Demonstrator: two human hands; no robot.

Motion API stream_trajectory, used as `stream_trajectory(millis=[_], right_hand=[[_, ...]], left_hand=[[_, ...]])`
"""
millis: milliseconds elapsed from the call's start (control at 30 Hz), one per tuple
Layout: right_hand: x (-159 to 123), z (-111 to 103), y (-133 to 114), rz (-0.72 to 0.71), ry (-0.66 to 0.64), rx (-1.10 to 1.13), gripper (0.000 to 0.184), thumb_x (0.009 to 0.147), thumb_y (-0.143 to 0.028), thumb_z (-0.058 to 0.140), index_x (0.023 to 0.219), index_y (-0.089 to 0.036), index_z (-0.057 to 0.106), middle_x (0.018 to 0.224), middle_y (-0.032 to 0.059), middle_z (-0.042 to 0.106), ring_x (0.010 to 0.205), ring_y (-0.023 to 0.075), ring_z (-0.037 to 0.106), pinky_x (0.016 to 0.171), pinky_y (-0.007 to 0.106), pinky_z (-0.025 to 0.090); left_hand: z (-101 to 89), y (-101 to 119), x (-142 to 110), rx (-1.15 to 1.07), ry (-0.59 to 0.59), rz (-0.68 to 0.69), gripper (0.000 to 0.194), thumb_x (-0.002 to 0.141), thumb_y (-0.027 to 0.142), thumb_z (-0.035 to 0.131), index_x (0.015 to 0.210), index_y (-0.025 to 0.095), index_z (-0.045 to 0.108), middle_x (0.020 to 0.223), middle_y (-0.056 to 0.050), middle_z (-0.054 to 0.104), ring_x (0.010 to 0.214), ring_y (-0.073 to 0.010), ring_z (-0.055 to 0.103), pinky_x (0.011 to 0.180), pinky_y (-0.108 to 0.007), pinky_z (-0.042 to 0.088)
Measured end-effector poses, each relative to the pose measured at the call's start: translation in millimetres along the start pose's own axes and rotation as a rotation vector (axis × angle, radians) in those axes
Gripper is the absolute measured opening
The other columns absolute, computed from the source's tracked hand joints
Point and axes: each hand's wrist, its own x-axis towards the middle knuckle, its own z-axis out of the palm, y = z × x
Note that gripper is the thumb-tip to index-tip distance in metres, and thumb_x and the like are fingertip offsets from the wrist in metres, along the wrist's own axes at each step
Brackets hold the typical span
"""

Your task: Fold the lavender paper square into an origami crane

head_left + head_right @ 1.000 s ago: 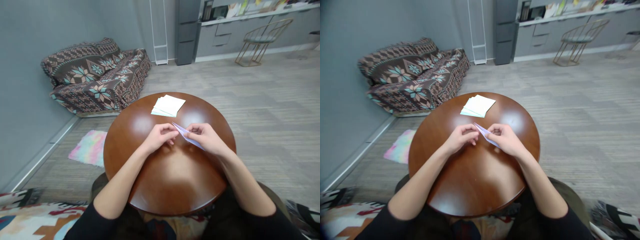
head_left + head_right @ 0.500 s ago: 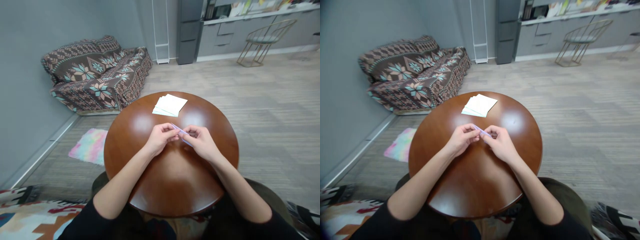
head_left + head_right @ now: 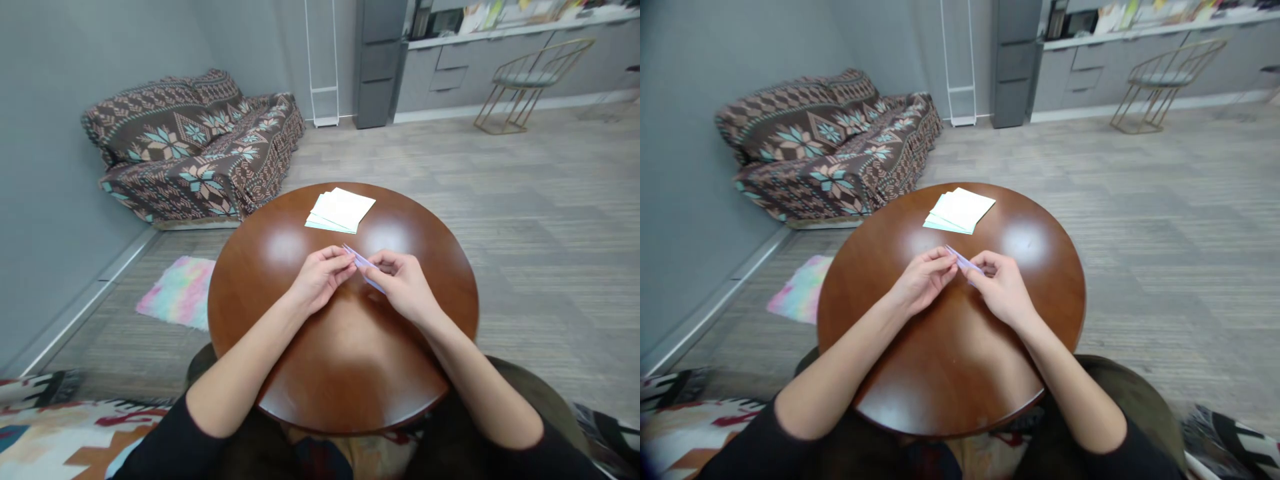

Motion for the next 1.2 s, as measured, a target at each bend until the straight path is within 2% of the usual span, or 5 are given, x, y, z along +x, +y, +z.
stream_trajectory(millis=[433, 633, 800, 900, 1200], right_hand=[[-1, 2, -1, 0.054, -0.015, 0.031, 0.03, 0.078, -0.045, 0.078, 0.074, -0.016, 0.068, 0.065, 0.001, 0.064, 0.055, 0.0123, 0.05, 0.052, 0.026, 0.038], [-1, 1, 2, 0.101, 0.003, 0.045, 0.027, 0.077, -0.042, 0.077, 0.071, -0.018, 0.066, 0.06, 0.0002, 0.063, 0.052, 0.0129, 0.051, 0.049, 0.027, 0.038], [2, 1, 5, 0.077, 0.031, 0.092, 0.025, 0.077, -0.04, 0.079, 0.073, -0.017, 0.07, 0.065, 0.0015, 0.07, 0.054, 0.0125, 0.054, 0.053, 0.026, 0.038], [4, 0, 7, 0.056, 0.034, 0.109, 0.023, 0.075, -0.038, 0.08, 0.073, -0.017, 0.072, 0.067, 0.0019, 0.072, 0.057, 0.0137, 0.057, 0.057, 0.027, 0.041], [-1, 4, 1, 0.15, -0.042, 0.097, 0.023, 0.073, -0.036, 0.08, 0.066, -0.018, 0.069, 0.056, -0.001, 0.065, 0.048, 0.0127, 0.05, 0.05, 0.027, 0.035]], left_hand=[[-0.3, 3, 2, -0.052, 0.074, 0.004, 0.01, 0.071, 0.007, 0.081, 0.07, 0.01, 0.072, 0.078, -0.001, 0.068, 0.071, -0.0057, 0.066, 0.072, -0.013, 0.057], [-12.4, 19, 10, -0.149, 0.286, 0.17, 0.012, 0.072, 0.004, 0.076, 0.069, 0.013, 0.068, 0.068, 0.003, 0.062, 0.062, -0.0026, 0.06, 0.064, -0.01, 0.053], [-2.6, 6, 3, 0.009, 0.043, -0.009, 0.017, 0.074, 0.021, 0.084, 0.082, 0.012, 0.072, 0.076, -0.001, 0.066, 0.069, -0.0063, 0.062, 0.064, -0.015, 0.051], [7.2, -5, -3, 0.13, -0.043, -0.013, 0.023, 0.071, 0.026, 0.087, 0.075, 0.012, 0.069, 0.071, 0.0, 0.064, 0.065, -0.0061, 0.057, 0.061, -0.016, 0.046], [1.3, 3, 4, 0.072, 0.106, 0.113, 0.018, 0.068, 0.02, 0.083, 0.066, 0.011, 0.067, 0.065, 0.001, 0.057, 0.059, -0.0042, 0.048, 0.052, -0.016, 0.037]])
